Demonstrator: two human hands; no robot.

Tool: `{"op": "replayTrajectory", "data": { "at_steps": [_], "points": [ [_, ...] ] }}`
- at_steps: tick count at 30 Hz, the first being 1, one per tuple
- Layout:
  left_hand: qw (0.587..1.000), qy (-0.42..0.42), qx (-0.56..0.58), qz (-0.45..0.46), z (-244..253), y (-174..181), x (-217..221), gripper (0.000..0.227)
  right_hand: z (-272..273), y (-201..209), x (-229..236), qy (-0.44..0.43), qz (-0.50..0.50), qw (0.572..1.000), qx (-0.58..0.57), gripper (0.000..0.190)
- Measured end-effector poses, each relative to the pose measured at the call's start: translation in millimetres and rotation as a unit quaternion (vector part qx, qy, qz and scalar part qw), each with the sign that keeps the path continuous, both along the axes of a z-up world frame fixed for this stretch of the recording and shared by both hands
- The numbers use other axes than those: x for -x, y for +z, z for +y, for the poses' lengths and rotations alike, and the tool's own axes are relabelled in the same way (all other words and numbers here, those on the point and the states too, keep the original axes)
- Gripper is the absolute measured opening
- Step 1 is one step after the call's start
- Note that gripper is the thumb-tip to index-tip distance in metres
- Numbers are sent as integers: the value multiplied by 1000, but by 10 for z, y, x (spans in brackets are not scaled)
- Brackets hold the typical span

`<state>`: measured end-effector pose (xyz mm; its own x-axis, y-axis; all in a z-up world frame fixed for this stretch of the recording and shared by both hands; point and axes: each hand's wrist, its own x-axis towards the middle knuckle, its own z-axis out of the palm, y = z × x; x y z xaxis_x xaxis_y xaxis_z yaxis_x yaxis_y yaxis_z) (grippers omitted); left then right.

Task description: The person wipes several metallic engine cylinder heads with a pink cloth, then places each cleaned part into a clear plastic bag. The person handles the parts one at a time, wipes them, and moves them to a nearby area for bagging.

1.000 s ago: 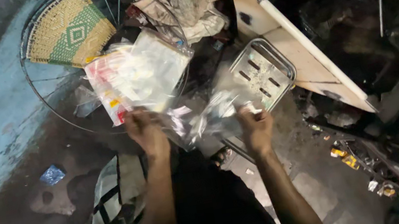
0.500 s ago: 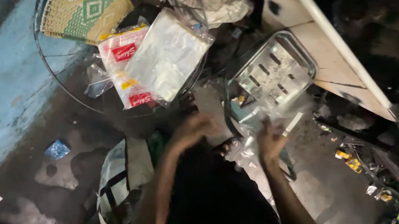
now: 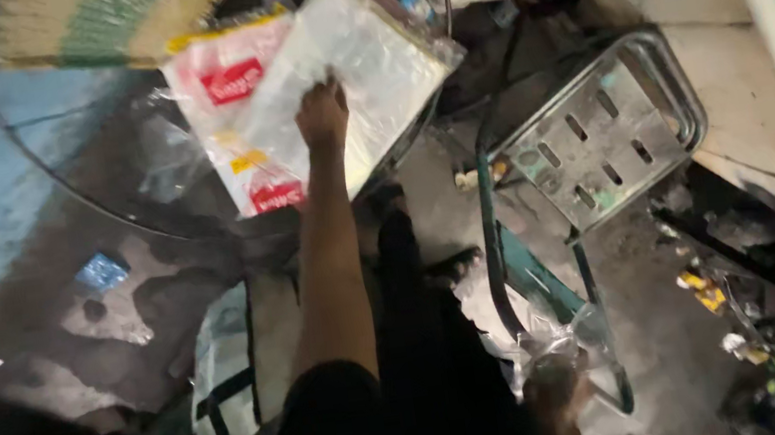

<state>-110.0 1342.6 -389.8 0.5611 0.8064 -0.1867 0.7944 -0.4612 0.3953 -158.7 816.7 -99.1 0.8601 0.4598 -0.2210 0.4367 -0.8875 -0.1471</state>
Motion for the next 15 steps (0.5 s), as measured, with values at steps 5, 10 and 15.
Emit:
{"op": "replayTrajectory", "data": {
  "at_steps": [5,10,15],
  "points": [
    [999,16,5,52,-47,31,-49,46,-131,119,134,-33,19,999,7,23],
    [995,-32,92,7,-12,193,152,10,-115,46,11,-44,29,998,-19,23],
    [992,7,-127,-22,458,543,1131,27,-143,-64,-27,-12,11,998,-53,24]
  ]
}}
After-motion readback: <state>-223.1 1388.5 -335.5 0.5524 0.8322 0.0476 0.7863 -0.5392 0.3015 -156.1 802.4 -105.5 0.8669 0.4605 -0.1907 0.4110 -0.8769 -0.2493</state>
